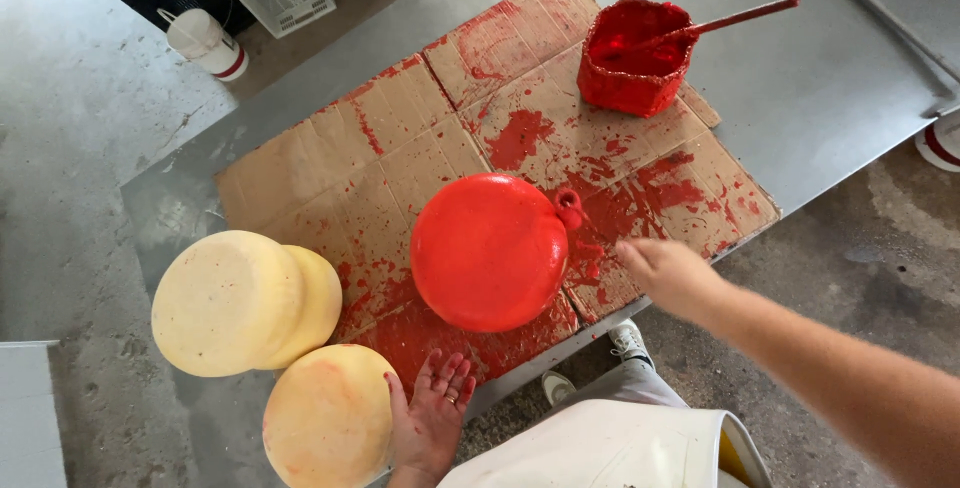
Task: Applying a red protective coating to cheese wheels using a paint roller at a workstation.
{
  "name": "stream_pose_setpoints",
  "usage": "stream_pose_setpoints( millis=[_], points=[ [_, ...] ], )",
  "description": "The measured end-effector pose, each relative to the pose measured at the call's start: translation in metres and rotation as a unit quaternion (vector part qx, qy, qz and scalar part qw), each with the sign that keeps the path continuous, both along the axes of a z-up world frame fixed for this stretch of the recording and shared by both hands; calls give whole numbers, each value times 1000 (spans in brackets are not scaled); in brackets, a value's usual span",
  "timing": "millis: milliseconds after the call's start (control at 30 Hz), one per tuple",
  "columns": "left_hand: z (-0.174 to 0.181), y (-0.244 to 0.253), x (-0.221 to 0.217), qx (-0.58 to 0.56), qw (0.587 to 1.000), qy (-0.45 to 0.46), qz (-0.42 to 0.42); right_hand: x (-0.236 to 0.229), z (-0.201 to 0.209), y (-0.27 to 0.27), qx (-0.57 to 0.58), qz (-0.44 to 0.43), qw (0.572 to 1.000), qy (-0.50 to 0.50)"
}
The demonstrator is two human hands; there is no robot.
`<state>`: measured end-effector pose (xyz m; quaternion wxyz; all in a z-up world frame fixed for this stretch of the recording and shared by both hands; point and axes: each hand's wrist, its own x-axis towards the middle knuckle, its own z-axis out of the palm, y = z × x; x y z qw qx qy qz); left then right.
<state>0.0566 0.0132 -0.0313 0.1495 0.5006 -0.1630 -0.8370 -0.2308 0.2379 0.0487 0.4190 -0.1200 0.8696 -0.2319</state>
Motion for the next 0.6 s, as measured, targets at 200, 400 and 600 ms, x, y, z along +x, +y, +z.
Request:
stream_pose_setpoints(
  millis=[200,400,600],
  points=[
    [-4,-2,4,9,1000,-25,-1,57,-21,47,57,147,983,92],
    [9,8,-17,32,999,-31,-13,59,-2,17,-1,236,972,3],
    [12,7,-17,23,999,-27,-19,-6,59,0,86,189,974,-88]
  ],
)
